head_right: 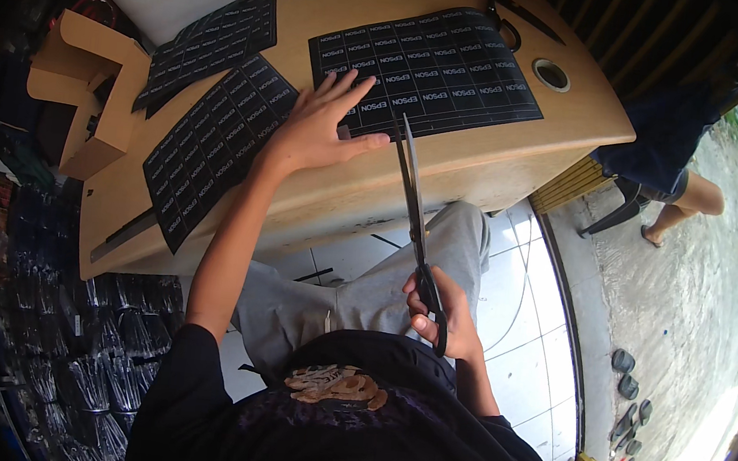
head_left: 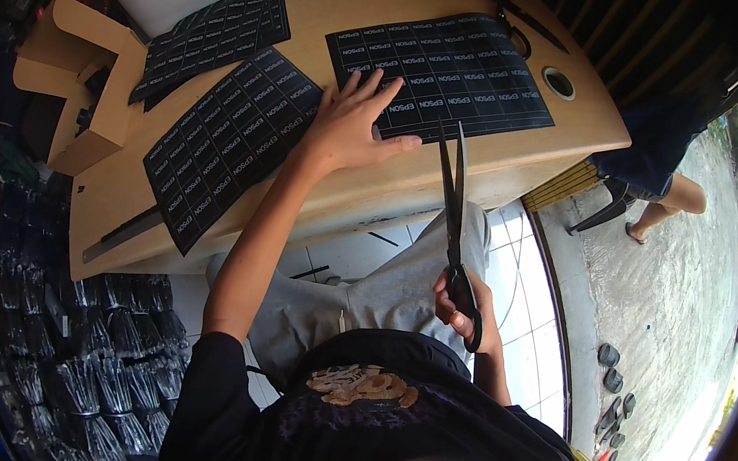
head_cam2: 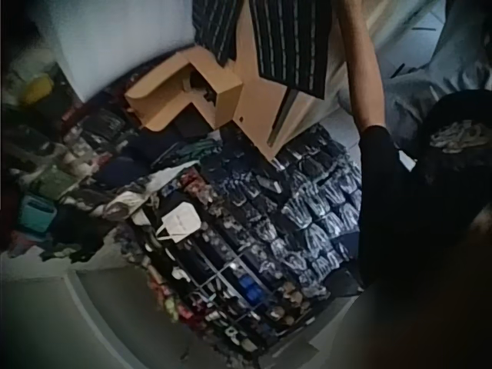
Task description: Cutting individual Epson product labels from a larger sheet using scissors.
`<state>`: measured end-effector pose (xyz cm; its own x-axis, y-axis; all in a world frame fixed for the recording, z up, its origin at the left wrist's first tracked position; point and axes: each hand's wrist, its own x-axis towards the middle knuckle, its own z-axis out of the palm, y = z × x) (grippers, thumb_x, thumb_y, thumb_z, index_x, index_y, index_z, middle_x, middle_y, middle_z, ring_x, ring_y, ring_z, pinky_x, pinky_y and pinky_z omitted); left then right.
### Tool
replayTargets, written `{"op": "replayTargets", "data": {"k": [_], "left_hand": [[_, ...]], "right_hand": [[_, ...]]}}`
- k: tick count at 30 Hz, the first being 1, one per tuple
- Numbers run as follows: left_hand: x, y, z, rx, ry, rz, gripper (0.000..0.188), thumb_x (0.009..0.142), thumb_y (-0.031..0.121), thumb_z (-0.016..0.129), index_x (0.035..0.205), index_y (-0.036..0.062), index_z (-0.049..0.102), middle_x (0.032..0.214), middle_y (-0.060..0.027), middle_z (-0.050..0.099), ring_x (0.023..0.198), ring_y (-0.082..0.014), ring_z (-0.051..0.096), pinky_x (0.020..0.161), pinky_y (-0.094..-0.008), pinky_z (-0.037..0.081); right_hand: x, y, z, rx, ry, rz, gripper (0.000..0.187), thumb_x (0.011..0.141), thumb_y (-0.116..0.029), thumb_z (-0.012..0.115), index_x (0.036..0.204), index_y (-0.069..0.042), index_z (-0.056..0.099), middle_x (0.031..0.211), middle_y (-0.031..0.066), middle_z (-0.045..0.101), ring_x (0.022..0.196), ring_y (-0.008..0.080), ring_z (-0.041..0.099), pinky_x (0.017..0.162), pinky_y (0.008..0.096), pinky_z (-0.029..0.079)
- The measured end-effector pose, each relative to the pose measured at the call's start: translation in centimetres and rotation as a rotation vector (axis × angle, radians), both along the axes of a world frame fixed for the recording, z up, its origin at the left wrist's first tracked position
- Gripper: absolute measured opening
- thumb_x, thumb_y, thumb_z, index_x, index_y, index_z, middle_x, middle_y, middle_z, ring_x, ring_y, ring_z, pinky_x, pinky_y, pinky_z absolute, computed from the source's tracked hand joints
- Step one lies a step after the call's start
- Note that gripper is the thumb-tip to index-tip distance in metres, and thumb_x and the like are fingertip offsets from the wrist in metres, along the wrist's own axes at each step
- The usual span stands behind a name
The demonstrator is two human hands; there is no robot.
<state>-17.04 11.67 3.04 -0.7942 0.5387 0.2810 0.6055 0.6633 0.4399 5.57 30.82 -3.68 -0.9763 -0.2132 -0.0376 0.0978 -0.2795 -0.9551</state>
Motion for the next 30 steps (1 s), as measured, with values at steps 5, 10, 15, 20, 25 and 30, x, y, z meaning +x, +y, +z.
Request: {"op": "replayTargets", "data": {"k": [5,10,15,20,25,30], "left_hand": [[-1.9,1.2,-1.6,-0.273,-0.033,0.068,0.072,0.081,0.066,0.047,0.139,0.0242,0.038,0.148,-0.0168,0.022,0.137,-0.0418,0.012,0.109,-0.0530,0.004],[-2.5,1.5,-2.0,-0.257,-0.026,0.076,0.062,0.083,0.062,0.048,0.136,0.0310,0.042,0.148,-0.0153,0.024,0.136,-0.0428,0.014,0.108,-0.0522,0.010],[-1.7,1.6,-1.5,-0.246,-0.021,0.093,0.069,0.076,0.065,0.055,0.135,0.0306,0.043,0.147,-0.0177,0.023,0.136,-0.0441,0.015,0.107,-0.0540,0.008],[-1.4,2.3,-1.3,-0.256,0.010,0.091,0.078,0.070,0.068,0.059,0.135,0.0296,0.043,0.147,-0.0198,0.022,0.136,-0.0440,0.015,0.107,-0.0558,0.008],[-2.4,2.5,-1.5,-0.214,-0.023,0.126,0.066,0.076,0.065,0.055,0.133,0.0306,0.047,0.146,-0.0177,0.026,0.137,-0.0427,0.014,0.105,-0.0597,0.007],[-3.5,2.7,-1.9,-0.202,-0.048,0.136,0.055,0.084,0.063,0.044,0.130,0.0323,0.050,0.147,-0.0156,0.027,0.136,-0.0436,0.013,0.103,-0.0649,0.002]], "right_hand": [[0.6,0.2,-0.2,-0.005,-0.037,0.008,0.060,0.071,-0.047,0.070,0.099,0.002,0.048,0.067,-0.0032,0.040,0.059,0.0057,0.039,0.056,0.0202,0.031],[0.7,0.7,-0.4,0.000,-0.044,0.003,0.060,0.072,-0.047,0.069,0.099,0.002,0.048,0.067,-0.0033,0.041,0.060,0.0058,0.040,0.056,0.0203,0.032],[0.8,0.6,-0.3,-0.019,-0.024,-0.001,0.059,0.073,-0.046,0.069,0.099,0.002,0.048,0.067,-0.0036,0.041,0.060,0.0058,0.040,0.056,0.0204,0.032],[1.2,0.5,-0.3,-0.007,-0.022,0.005,0.059,0.073,-0.047,0.069,0.099,0.002,0.049,0.067,-0.0037,0.041,0.061,0.0056,0.039,0.057,0.0207,0.031],[1.5,0.2,-0.3,-0.017,-0.008,0.017,0.058,0.073,-0.046,0.069,0.100,0.002,0.049,0.067,-0.0040,0.040,0.061,0.0055,0.037,0.056,0.0211,0.031],[1.6,0.2,0.1,0.034,0.028,0.037,0.054,0.074,-0.043,0.069,0.097,0.002,0.049,0.065,-0.0049,0.038,0.059,0.0049,0.035,0.055,0.0217,0.030]]}}
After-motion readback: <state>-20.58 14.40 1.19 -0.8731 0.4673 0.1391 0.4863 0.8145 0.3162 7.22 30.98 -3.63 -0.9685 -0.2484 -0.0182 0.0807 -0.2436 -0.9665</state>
